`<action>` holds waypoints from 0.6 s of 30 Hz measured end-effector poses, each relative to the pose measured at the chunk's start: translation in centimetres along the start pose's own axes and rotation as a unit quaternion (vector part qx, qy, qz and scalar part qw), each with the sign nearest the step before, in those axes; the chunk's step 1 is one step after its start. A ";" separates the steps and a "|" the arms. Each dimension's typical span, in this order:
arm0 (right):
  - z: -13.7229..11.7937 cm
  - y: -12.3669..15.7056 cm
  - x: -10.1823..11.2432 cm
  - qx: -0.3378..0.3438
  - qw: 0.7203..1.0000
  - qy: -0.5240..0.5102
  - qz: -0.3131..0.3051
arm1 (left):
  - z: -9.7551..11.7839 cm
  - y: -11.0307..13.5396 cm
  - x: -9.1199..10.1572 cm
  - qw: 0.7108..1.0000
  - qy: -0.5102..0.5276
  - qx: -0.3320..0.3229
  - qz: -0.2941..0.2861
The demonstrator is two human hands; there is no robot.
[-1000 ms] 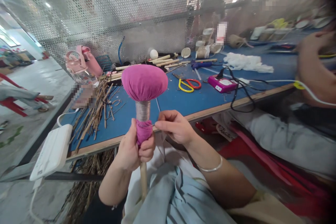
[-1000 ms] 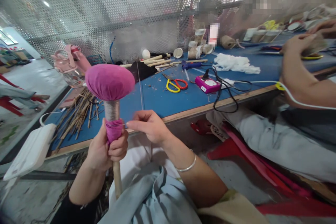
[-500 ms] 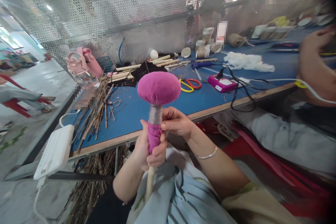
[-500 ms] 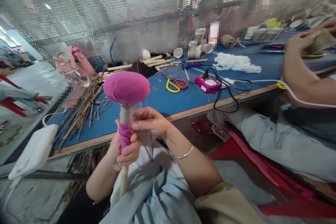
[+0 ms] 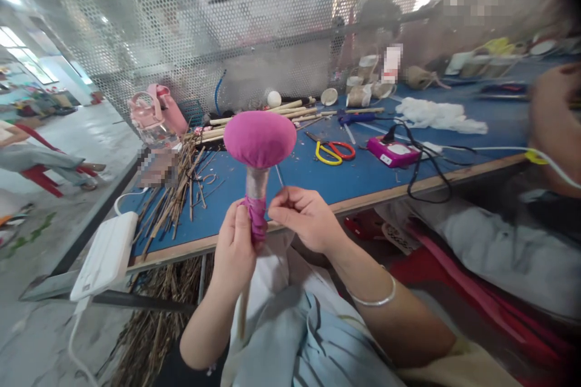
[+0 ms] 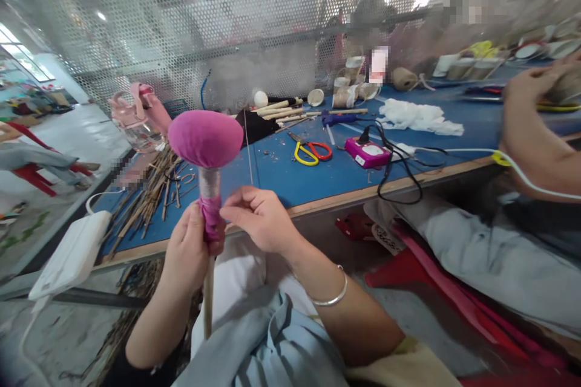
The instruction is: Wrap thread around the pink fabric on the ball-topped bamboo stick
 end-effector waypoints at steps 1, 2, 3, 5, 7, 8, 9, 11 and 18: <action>-0.1 0.0 0.0 0.001 1.000 -0.006 0.001 | -0.1 0.1 -0.5 0.998 0.046 0.029 -0.031; -0.1 0.0 0.1 0.001 1.000 -0.016 0.004 | -0.2 0.2 -0.9 0.993 0.081 0.055 -0.060; -0.1 -0.1 0.1 -0.001 1.000 -0.026 0.007 | -0.2 0.4 -1.3 0.987 0.109 0.082 -0.086; 0.2 -0.1 0.1 -0.010 0.998 -0.054 0.006 | -0.2 0.7 -1.8 0.971 0.145 0.131 -0.136; 0.8 -0.1 0.0 -0.033 0.996 -0.080 -0.007 | -0.3 1.0 -2.0 0.955 0.162 0.164 -0.188; 1.0 -0.1 0.0 -0.043 0.995 -0.095 -0.013 | -0.4 1.0 -2.1 0.945 0.166 0.180 -0.215; 1.3 -0.1 0.1 -0.051 0.992 -0.110 -0.016 | -0.5 1.0 -2.1 0.937 0.169 0.192 -0.240; 1.7 -0.2 0.5 -0.066 0.988 -0.138 -0.022 | -0.8 1.0 -2.3 0.915 0.180 0.213 -0.291; 3.2 -0.7 1.0 -0.160 0.976 -0.104 -0.107 | -2.5 0.1 -3.0 0.920 0.094 0.219 -0.311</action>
Point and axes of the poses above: each hand's wrist, its own y-axis away from the middle knuckle, its own x-axis out of the back of the hand, z = x × y, the point moved 6 cm from there along -y, towards the middle knuckle, and after that the axes turned 12 degrees about -y, right-handed, at the moved point
